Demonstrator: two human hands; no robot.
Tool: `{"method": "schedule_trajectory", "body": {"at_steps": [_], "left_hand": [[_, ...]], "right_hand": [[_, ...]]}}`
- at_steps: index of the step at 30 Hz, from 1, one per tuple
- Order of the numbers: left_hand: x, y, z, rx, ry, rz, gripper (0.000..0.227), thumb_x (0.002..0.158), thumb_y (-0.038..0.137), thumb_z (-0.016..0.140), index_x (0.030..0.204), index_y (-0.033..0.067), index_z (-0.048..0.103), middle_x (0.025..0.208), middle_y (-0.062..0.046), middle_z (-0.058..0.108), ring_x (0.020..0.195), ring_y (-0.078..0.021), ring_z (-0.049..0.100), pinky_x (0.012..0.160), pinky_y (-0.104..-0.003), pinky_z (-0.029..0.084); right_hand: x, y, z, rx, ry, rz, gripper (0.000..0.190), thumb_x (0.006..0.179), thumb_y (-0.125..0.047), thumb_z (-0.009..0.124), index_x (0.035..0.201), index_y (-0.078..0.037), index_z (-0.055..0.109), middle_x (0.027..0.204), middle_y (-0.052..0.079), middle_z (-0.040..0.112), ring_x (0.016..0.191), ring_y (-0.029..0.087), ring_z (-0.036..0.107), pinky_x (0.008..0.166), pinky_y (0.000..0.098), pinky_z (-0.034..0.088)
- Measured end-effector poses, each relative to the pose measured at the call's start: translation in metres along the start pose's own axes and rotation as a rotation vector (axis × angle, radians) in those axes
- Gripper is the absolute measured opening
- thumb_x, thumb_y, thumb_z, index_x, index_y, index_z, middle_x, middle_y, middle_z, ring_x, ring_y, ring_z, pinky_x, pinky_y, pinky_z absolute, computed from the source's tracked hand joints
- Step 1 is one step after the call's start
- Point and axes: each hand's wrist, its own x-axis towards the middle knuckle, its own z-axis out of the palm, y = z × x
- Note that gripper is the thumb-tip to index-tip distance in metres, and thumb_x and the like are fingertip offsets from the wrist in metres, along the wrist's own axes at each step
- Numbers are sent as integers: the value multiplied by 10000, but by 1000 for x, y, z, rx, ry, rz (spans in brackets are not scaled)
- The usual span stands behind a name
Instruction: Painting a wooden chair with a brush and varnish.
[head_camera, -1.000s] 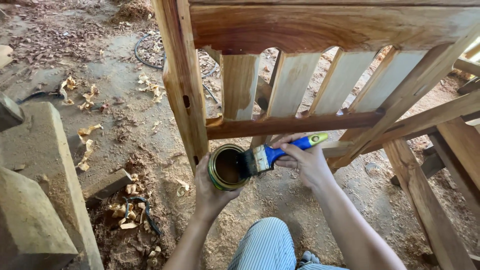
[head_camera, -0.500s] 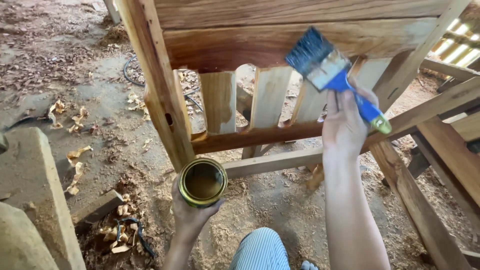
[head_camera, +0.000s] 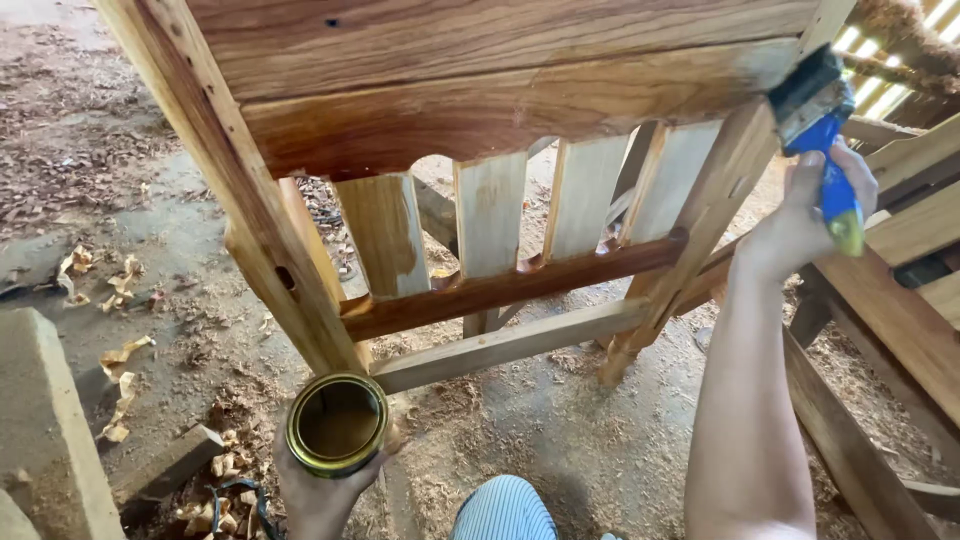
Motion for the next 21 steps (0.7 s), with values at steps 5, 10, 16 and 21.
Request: {"method": "schedule_trajectory", "body": {"at_steps": [5, 10, 16, 21], "left_hand": [[-6, -28, -9, -227, 52, 111, 1150, 466, 198, 922, 1429, -3, 327, 1284, -148, 592, 1187, -289, 634, 1006, -483, 558], [-11, -28, -19, 133, 69, 152, 1121, 479, 185, 956, 1409, -43, 373, 1253, -200, 609, 1198, -333, 643, 1092, -505, 501], [-3, -39, -20, 163, 22, 244, 1116, 443, 209, 975, 1380, -35, 420, 1217, -183, 645, 1149, -315, 672, 1081, -504, 493], [2, -41, -11, -107, -42, 196, 1052, 442, 186, 945, 1357, -3, 462, 1224, -136, 665, 1133, -253, 683, 996, -442, 572]], "right_hand": [[-68, -32, 86, -450, -307, -312, 178, 1044, 48, 732, 1124, -48, 605, 1145, 66, 575, 1062, 214, 610, 992, 352, 520], [-202, -64, 164, -59, -487, -39, 162, 958, -14, 737, 1095, -90, 700, 1108, 88, 688, 901, 150, 700, 748, 253, 604], [-252, -108, 214, -23, -670, -302, 262, 962, 25, 737, 1175, -122, 695, 1308, 182, 649, 1067, 254, 743, 839, 284, 663], [-171, -87, 150, -152, -577, -164, 170, 968, 4, 744, 1082, -107, 686, 1133, 94, 743, 1141, 262, 738, 959, 344, 633]]}}
